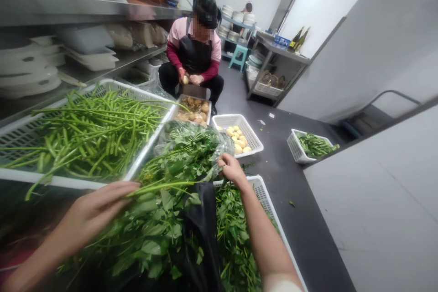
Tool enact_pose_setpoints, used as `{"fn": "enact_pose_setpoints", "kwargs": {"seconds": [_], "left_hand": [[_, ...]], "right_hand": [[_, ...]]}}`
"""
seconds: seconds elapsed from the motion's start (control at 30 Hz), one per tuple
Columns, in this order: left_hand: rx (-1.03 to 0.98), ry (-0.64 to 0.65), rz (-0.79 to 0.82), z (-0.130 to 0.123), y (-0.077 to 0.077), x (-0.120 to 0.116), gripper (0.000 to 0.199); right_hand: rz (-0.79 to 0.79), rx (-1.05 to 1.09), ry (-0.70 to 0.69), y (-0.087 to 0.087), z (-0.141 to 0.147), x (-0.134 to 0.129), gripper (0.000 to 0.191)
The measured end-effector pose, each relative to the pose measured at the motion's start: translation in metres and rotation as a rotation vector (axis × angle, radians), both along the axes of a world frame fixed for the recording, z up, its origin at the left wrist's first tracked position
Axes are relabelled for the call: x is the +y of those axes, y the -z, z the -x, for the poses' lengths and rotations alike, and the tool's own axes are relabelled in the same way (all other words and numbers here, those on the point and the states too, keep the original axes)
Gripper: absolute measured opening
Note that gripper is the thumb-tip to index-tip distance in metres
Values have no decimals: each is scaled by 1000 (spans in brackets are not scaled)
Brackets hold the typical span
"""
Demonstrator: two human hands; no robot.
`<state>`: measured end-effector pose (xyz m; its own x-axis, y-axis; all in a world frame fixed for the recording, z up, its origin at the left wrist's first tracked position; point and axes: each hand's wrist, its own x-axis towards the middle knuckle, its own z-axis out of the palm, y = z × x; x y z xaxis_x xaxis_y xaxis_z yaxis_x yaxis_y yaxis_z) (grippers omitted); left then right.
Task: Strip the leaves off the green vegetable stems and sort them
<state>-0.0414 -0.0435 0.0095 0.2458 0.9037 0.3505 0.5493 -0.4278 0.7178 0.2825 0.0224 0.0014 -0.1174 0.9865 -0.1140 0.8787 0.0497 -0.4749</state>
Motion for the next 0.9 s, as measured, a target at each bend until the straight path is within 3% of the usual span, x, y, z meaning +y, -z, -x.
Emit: {"fn": "enact_pose_setpoints", "kwargs": {"seconds": [0.1, 0.17, 0.23, 0.3, 0.37, 0.43, 0.5, 0.57, 0.67, 0.73, 0.8, 0.9], "left_hand": [[7, 54, 25, -5, -4, 2, 33], [15, 73, 33, -5, -7, 3, 32], [35, 83, 58, -4, -8, 3, 31], [37, 52, 113, -9, -7, 0, 32], [0, -15, 194, -19, -3, -3, 34], [-68, -83, 267, -35, 1, -7, 37], [-135, -116, 318, -48, 5, -8, 37], [-186, -103, 361, -55, 8, -8, 35], [-267, -33, 474, -52, 10, -7, 35], [-364, -27, 601, -48, 13, -7, 39], [-471, -29, 753, -48, 15, -9, 45], [-591, 13, 890, -53, 15, -13, 50]], "right_hand": [[94, 397, -333, -22, 25, -12, 21], [164, 465, -552, -31, 46, -22, 19], [111, 449, -614, -31, 65, -32, 20], [-52, 504, -494, -24, 81, -38, 26], [-179, 657, -233, -13, 92, -39, 26], [-196, 901, 67, -1, 92, -36, 24], [-170, 1119, 284, 10, 79, -32, 26], [-140, 1165, 399, 21, 52, -33, 31], [7, 902, 398, 35, 6, -51, 34], [52, 651, 334, 36, -12, -69, 25], [-45, 479, 248, 29, -11, -84, 23], [-225, 475, 64, 8, 21, -88, 45]]}}
